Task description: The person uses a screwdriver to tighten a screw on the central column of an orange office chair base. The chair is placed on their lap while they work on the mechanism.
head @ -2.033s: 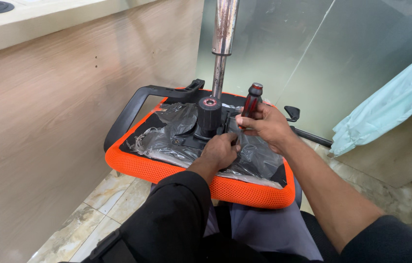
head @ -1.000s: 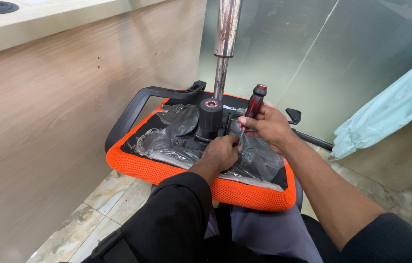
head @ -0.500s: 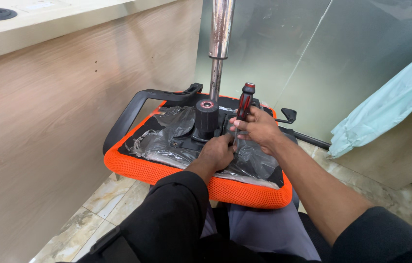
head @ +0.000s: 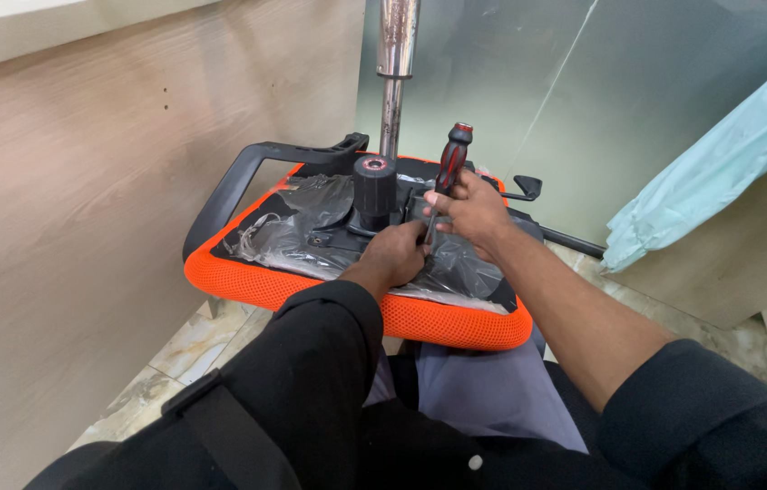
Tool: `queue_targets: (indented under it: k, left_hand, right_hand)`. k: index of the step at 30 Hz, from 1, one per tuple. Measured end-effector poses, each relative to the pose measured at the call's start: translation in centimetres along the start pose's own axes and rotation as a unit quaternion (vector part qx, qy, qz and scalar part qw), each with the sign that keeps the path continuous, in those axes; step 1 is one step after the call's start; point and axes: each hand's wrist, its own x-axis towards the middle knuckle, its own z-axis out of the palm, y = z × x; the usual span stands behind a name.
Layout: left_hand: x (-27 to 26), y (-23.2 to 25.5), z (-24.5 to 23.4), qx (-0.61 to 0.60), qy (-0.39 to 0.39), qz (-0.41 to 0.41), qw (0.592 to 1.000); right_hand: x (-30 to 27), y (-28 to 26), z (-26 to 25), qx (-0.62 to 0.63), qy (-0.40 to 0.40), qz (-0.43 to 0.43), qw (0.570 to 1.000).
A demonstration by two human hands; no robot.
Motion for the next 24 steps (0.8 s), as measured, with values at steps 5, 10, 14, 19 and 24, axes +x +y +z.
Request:
queue_targets:
  k: [5,10,14,19,24]
  left_hand:
    - [0.2,0.1,-0.1,0.045,-0.005,0.001,0.999]
    - [-0.3,-0.1,0.4,0.058,0.004,0.010,0.998]
    - [-0.3,0.2,0.1,0.052,0.005,0.011,0.999]
    - [-0.1,-0.1,0.6,0.031,0.017,0.017,0.999]
    - [0.4,-0.4,0.8,0.038,0.017,0.002,0.999]
  right_hand:
    - [-0.4,-0.3,0.2,-0.020,0.013,0.001,1.000]
    - [-0.6,0.2,0.4,-0.008,0.014,-0.015,1.000]
    - [-0.7,0.4,0.6,-0.007,0.020,-0.022,1.000]
    - [-1.0,0.6,0.6,-0.012,0.010,-0.040,0.999]
    - [-1.5,0.9,0.9,-0.010,0.018,-0.042,0.999]
